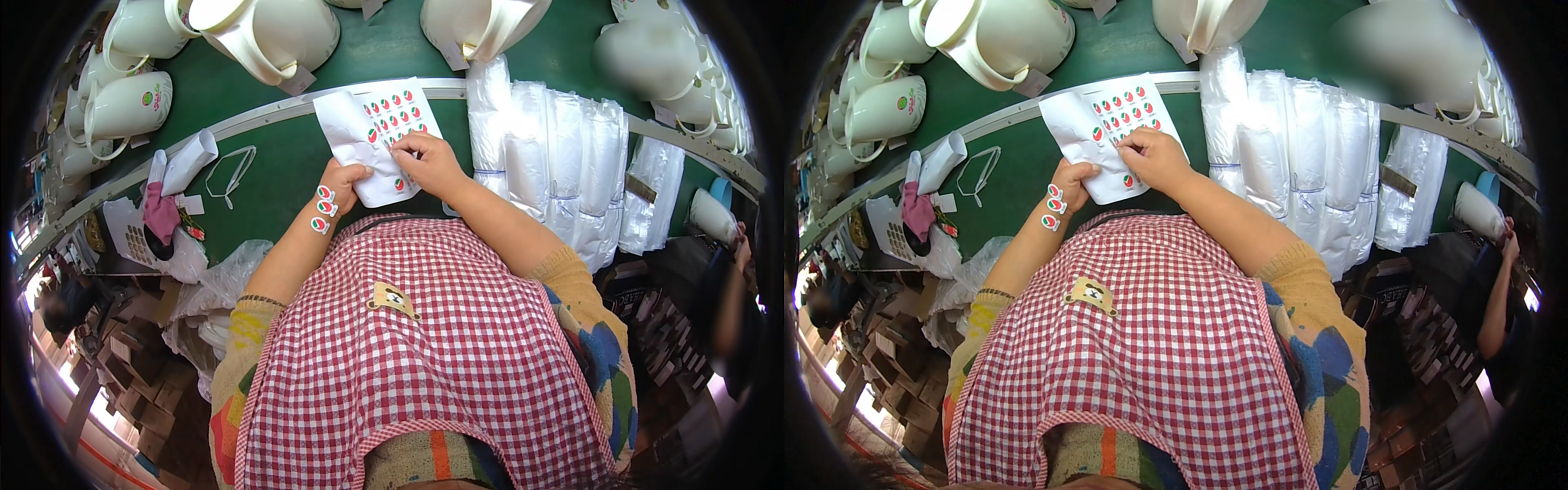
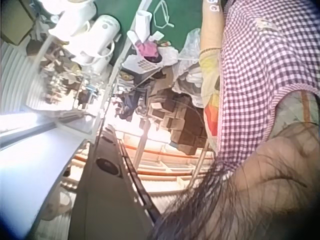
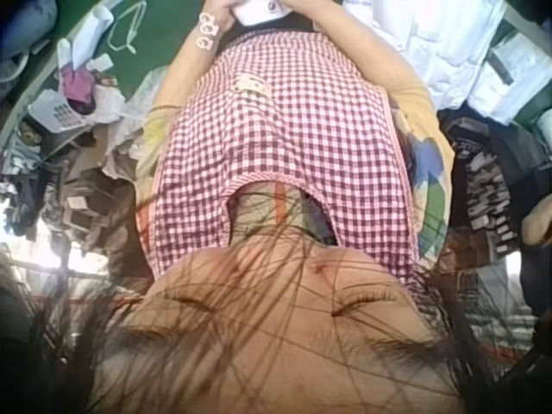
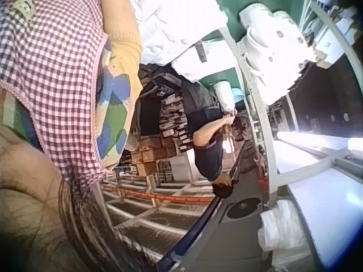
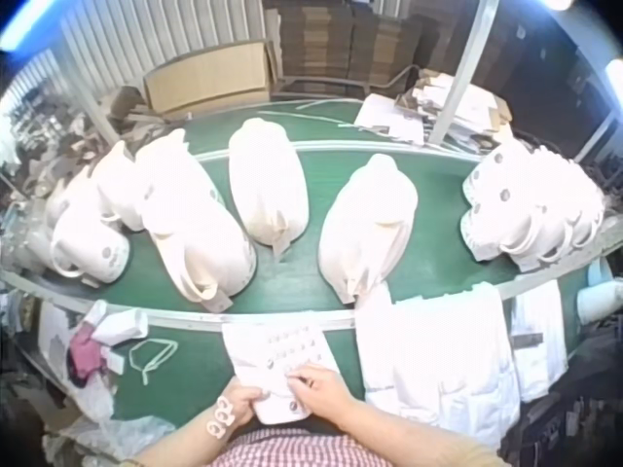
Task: The person assembles white plastic pitchers by attaching lids and applying small round stickers to the body. They handle pitchers and lids one at a time, place stickers from a sheet onto each pitcher, and set the finished units aside on the table.
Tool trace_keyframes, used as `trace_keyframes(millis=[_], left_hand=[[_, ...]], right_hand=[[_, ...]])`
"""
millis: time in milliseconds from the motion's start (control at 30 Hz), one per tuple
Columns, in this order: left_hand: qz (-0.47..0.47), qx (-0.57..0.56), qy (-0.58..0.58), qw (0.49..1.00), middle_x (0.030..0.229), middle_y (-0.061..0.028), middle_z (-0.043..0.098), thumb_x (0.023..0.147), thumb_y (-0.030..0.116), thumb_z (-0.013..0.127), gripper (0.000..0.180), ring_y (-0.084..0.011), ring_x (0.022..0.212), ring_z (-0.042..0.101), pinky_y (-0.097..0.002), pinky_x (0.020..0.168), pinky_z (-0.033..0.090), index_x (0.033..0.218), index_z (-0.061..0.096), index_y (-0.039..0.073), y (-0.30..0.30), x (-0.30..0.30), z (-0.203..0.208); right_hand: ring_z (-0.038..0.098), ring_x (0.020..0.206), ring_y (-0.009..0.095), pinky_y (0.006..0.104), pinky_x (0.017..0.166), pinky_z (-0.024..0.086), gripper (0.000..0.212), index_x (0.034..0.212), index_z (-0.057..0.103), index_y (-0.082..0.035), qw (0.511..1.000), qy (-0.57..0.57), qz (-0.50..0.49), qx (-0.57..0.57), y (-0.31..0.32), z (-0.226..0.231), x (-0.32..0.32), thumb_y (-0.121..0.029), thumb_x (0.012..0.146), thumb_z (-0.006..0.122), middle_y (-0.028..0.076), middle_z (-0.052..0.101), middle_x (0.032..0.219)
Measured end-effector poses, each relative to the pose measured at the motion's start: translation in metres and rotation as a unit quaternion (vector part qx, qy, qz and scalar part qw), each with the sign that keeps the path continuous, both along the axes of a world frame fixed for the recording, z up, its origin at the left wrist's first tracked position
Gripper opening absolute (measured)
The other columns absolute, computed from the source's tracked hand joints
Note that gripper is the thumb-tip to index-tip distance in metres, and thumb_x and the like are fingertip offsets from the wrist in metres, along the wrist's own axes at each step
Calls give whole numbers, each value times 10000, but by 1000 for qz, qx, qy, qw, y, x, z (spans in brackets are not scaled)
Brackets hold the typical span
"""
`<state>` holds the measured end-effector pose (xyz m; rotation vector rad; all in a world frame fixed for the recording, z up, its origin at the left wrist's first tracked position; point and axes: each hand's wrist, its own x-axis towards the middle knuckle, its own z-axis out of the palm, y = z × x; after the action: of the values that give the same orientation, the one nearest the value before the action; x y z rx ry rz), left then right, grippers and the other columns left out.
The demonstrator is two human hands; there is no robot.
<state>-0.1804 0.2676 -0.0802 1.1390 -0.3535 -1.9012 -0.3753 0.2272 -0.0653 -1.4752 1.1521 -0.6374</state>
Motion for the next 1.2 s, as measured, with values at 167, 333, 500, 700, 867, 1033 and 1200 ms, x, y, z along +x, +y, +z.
trace_keyframes(millis=[167,333,500,700,867,1033,1200], left_hand=[[20,20,24,999,1219,-187,584,679,-35,548,634,-320,1118,589,-439,1014,447,1301,425,-61,4,4,0],[23,34,-71,997,1276,-182,546,805,73,623,563,-277,1132,562,-413,987,453,1312,408,-45,16,24,-12],[121,23,-325,938,1262,-135,550,832,100,650,519,-194,1098,552,-293,907,443,1298,439,22,5,66,17],[-128,-160,-178,962,1261,-159,560,879,101,612,467,-226,1117,564,-338,979,436,1304,449,-4,-100,-38,103],[-240,-321,-268,876,1269,-116,549,883,144,653,499,-197,1158,517,-329,978,426,1326,472,3,-165,-110,92],[-268,-344,-261,861,971,-64,682,914,60,597,187,-145,917,635,-294,850,499,1081,635,-15,-214,-129,105],[-225,-309,-213,899,960,-95,699,920,271,623,274,-177,866,673,-313,794,538,1025,618,18,-270,-153,186]], right_hand=[[590,698,84,232,648,466,125,900,696,-4,996,-24,-65,62,-12,0,-7,-94,830,645,26,665,800],[593,719,79,226,670,474,135,922,694,4,975,-52,-163,142,-22,5,-33,-98,845,652,25,672,806],[564,684,62,219,625,459,124,898,688,12,977,-45,-206,43,-13,36,-73,-96,843,665,17,656,775],[570,722,65,210,656,460,80,895,677,18,962,-94,-256,-3,-9,55,-100,-39,849,644,17,643,805],[574,728,68,204,666,465,67,883,671,21,954,-77,-288,-34,-5,62,-131,-17,856,623,15,640,815],[583,749,73,206,678,470,65,913,652,18,946,-110,-303,-38,-3,52,-154,-18,872,617,32,643,850],[589,822,95,224,726,474,74,927,630,13,925,-125,-321,-163,-39,84,-170,7,874,579,86,643,985]])
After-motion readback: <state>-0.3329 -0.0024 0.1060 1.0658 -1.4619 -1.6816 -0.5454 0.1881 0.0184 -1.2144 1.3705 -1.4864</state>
